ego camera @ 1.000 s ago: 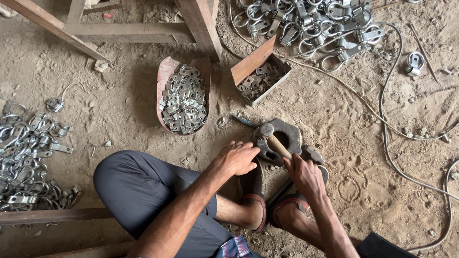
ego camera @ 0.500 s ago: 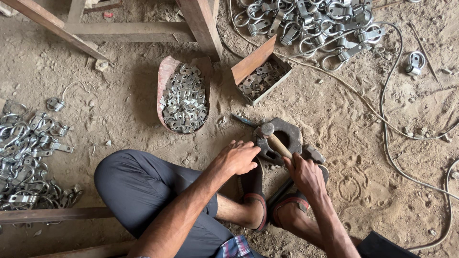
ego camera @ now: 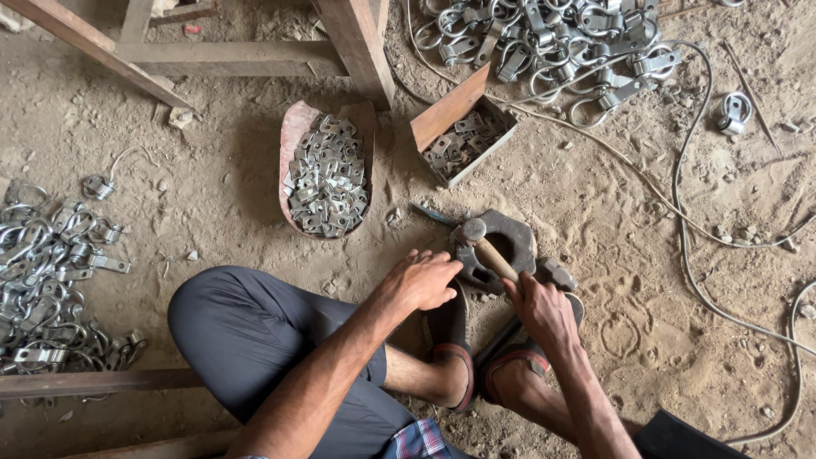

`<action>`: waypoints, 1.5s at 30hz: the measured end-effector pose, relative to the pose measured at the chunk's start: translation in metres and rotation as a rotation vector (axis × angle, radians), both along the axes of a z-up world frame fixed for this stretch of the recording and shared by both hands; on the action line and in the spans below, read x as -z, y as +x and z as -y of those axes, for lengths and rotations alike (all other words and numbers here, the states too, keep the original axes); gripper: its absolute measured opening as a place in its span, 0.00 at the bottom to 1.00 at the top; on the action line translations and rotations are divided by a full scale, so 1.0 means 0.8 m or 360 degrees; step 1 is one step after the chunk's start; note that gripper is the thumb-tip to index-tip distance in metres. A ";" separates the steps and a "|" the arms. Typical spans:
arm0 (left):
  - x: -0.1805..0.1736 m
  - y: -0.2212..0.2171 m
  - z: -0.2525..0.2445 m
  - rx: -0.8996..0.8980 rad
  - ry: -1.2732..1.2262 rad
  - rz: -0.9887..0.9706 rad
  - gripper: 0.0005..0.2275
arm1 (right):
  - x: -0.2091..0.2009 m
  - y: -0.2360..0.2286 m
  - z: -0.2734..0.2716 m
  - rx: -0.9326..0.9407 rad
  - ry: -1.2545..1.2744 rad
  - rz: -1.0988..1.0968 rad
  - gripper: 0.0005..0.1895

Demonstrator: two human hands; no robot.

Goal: The person sits on the ground and repeatedly hammers small metal parts placed on a hexagonal anvil. They pick up parts from a nearby container, position them on the anvil, strike them with a hammer, and then move the finished pieces into a cardboard box.

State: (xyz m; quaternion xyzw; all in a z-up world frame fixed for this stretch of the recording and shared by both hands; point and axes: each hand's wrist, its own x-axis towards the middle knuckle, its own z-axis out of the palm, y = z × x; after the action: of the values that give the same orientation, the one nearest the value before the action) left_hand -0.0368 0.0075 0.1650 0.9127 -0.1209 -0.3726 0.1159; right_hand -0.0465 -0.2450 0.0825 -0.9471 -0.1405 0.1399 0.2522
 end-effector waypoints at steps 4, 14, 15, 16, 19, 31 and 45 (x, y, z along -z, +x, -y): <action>0.001 -0.001 0.000 0.0004 -0.0007 0.0012 0.23 | -0.003 0.000 0.000 -0.0004 0.0014 0.0049 0.22; 0.037 0.005 -0.028 -0.0056 -0.0086 0.0174 0.18 | 0.004 -0.007 0.004 -0.0009 0.0182 0.0411 0.24; 0.045 0.016 -0.041 -0.0067 -0.0103 0.0245 0.19 | 0.006 -0.004 0.004 -0.0005 0.0182 0.0478 0.25; 0.051 0.017 -0.050 -0.0099 -0.0059 0.0260 0.19 | 0.007 -0.006 0.007 0.0005 0.0154 0.0391 0.24; 0.064 0.023 -0.062 -0.0199 0.0089 0.0230 0.21 | 0.005 -0.005 0.008 0.0032 0.0132 0.0220 0.24; 0.067 0.012 -0.049 -0.0264 -0.0022 0.0224 0.24 | -0.032 -0.005 -0.003 0.0221 0.0400 0.0101 0.22; 0.033 -0.003 -0.039 -0.0270 -0.0028 0.0255 0.19 | -0.042 -0.023 -0.040 0.0134 0.0087 0.0057 0.22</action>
State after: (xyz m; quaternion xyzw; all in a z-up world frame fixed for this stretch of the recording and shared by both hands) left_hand -0.0388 0.0389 0.1383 0.9455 -0.0554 -0.2863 0.1451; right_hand -0.0646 -0.2128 0.1162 -0.9473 -0.1087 0.1082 0.2811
